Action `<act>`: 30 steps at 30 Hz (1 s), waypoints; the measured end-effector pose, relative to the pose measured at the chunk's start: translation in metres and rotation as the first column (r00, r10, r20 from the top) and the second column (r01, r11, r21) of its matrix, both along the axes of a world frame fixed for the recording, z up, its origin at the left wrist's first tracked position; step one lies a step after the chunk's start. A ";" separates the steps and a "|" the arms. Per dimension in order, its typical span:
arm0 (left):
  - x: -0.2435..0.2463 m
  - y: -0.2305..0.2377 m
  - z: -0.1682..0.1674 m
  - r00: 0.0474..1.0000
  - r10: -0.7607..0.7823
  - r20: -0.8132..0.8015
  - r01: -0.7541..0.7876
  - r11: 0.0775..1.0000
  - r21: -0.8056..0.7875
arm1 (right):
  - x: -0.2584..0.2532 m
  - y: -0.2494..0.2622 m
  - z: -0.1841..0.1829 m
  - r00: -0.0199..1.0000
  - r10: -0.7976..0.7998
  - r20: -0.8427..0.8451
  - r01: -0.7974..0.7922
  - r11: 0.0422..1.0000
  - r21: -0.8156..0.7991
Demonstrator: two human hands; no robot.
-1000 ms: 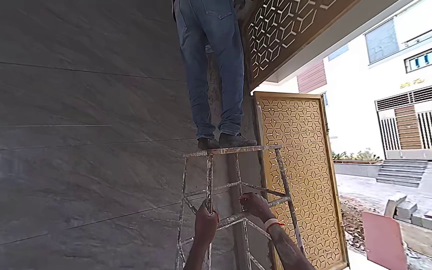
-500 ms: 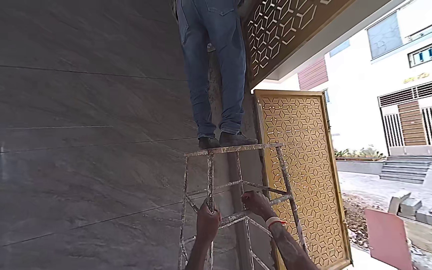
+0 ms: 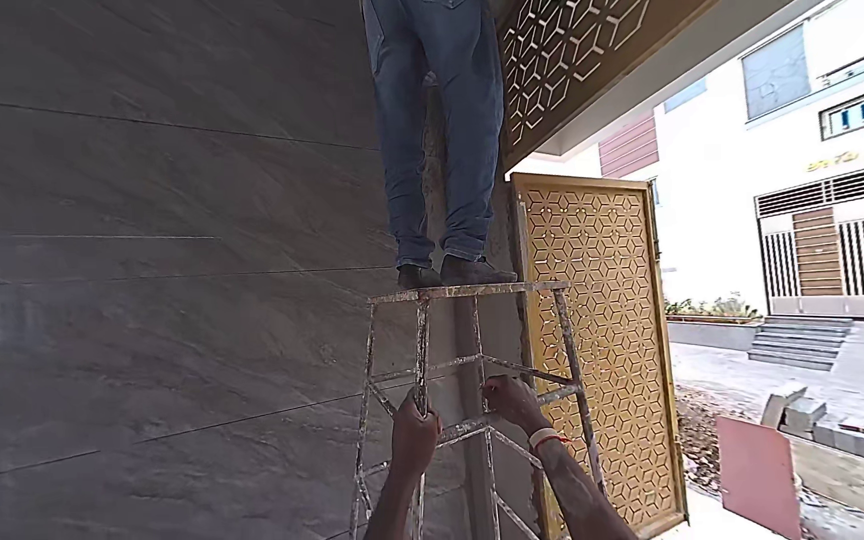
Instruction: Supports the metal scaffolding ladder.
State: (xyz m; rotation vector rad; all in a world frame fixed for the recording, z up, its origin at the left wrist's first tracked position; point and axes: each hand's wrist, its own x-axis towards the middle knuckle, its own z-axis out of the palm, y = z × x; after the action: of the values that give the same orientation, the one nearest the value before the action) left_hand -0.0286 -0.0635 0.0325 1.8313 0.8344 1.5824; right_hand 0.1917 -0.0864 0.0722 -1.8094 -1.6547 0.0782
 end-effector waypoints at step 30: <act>0.002 0.003 -0.002 0.998 -0.025 0.052 0.024 1.000 0.015 | 0.017 0.031 -0.016 0.999 -0.048 0.019 0.047 0.997 0.058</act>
State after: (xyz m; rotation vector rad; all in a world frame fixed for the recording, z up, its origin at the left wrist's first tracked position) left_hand -0.0264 -0.0608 0.0306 1.7953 0.7765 1.6179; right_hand 0.2089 -0.0550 0.0565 -1.8111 -1.6110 -0.0088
